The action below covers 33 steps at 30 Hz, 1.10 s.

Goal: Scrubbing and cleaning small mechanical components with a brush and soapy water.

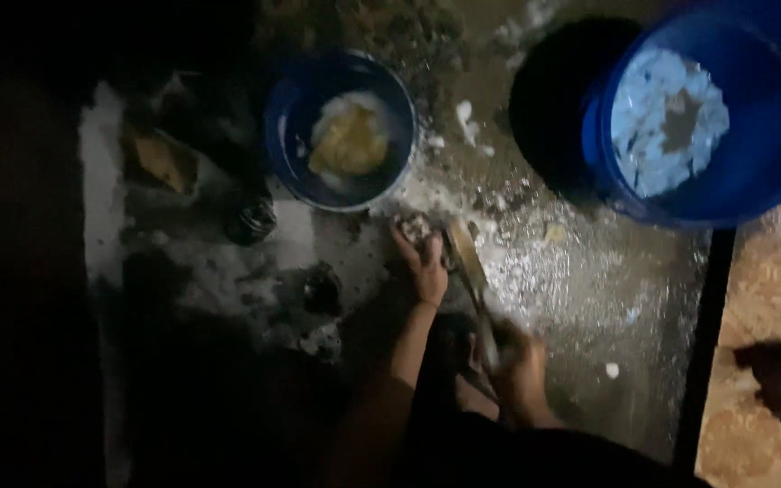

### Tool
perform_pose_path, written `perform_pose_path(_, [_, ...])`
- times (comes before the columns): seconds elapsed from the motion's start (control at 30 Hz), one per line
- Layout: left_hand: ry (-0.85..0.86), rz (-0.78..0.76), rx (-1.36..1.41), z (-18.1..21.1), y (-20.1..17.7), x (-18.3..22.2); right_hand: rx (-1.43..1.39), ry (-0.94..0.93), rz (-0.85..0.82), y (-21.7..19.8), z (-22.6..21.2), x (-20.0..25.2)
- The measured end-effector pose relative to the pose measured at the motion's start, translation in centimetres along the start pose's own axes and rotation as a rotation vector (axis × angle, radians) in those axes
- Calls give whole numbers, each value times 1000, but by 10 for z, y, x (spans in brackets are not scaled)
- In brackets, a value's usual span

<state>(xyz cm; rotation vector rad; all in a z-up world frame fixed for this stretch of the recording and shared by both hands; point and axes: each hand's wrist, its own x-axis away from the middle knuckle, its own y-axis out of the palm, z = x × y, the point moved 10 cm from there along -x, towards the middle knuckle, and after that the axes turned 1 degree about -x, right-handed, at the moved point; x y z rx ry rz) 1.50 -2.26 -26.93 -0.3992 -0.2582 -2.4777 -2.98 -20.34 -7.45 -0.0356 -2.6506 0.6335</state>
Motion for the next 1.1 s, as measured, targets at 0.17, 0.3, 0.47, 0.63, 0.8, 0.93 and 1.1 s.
perform_pose_path(0.17, [-163, -45, -219, -30, -10, 7, 204, 141, -36, 18, 50, -49])
perform_pose_path(0.3, [-90, 7, 127, -14, -15, 3, 70, -37, 21, 6, 9, -12])
perform_pose_path(0.47, [-125, -62, -15, -38, -15, -3, 14, 348, -47, 9, 33, -4])
perform_pose_path(0.63, [-81, -23, -147, -33, -13, 5, 77, -183, 227, 10, 6, -18])
perform_pose_path(0.8, [-23, -20, -325, -25, -14, -7, 93, -152, 106, 13, 37, 0])
perform_pose_path(0.93, [-8, -55, -220, 0, -7, 9, -190, -109, 64, 28, 24, -37])
perform_pose_path(1.1, [-11, 40, -133, -10, -15, -13, 109, -162, 34, 26, 55, -5])
